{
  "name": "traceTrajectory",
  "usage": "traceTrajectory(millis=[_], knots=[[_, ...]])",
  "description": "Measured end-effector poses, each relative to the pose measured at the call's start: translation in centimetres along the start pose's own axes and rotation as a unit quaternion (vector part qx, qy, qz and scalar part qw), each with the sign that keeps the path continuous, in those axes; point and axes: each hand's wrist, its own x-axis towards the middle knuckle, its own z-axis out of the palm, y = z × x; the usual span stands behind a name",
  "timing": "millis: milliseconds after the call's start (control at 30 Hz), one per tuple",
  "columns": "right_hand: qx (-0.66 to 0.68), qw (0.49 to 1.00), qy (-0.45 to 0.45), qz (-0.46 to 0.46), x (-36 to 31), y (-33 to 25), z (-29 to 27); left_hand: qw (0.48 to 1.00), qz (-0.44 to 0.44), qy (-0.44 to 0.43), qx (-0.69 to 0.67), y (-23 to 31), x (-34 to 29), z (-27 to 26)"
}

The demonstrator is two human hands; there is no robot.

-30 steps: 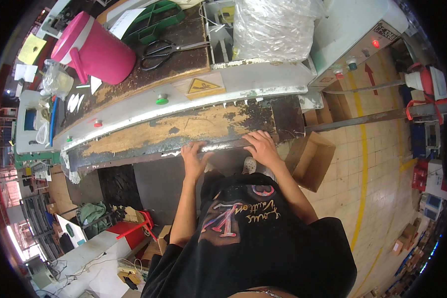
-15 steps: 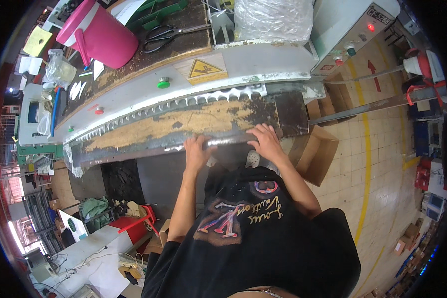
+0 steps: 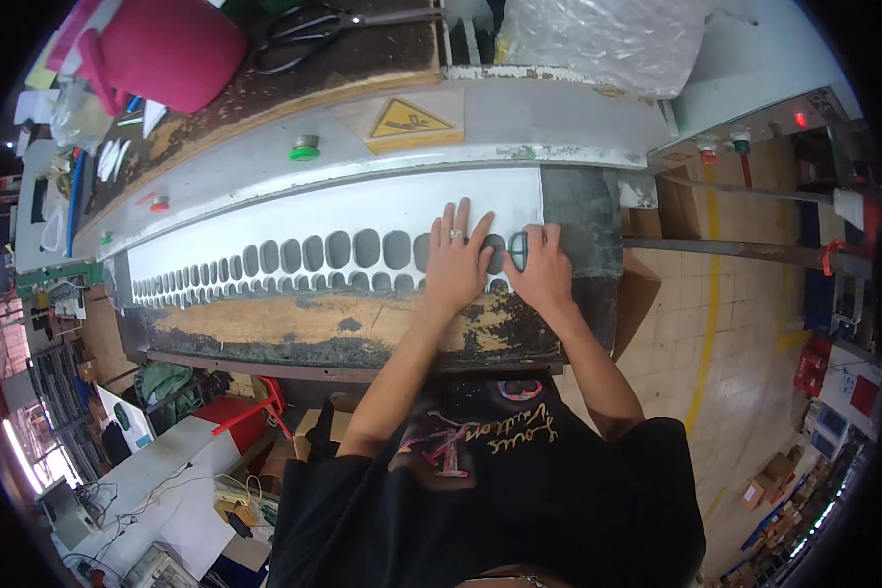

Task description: Using a manual clicker press to die-cut small oval components from a large sheet of material.

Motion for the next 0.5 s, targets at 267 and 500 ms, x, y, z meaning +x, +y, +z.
traceTrajectory(millis=[267, 500], knots=[[0.31, 0.916, 0.237, -0.089, -6.4, 5.7, 2.8, 1.0, -0.019, -0.005, -0.013, -0.2, -1.7, 1.5], [0.558, 0.78, 0.236, 0.154, -12.5, 7.0, 3.5, 1.0, 0.009, -0.023, 0.005, 5.0, -0.3, 1.4]])
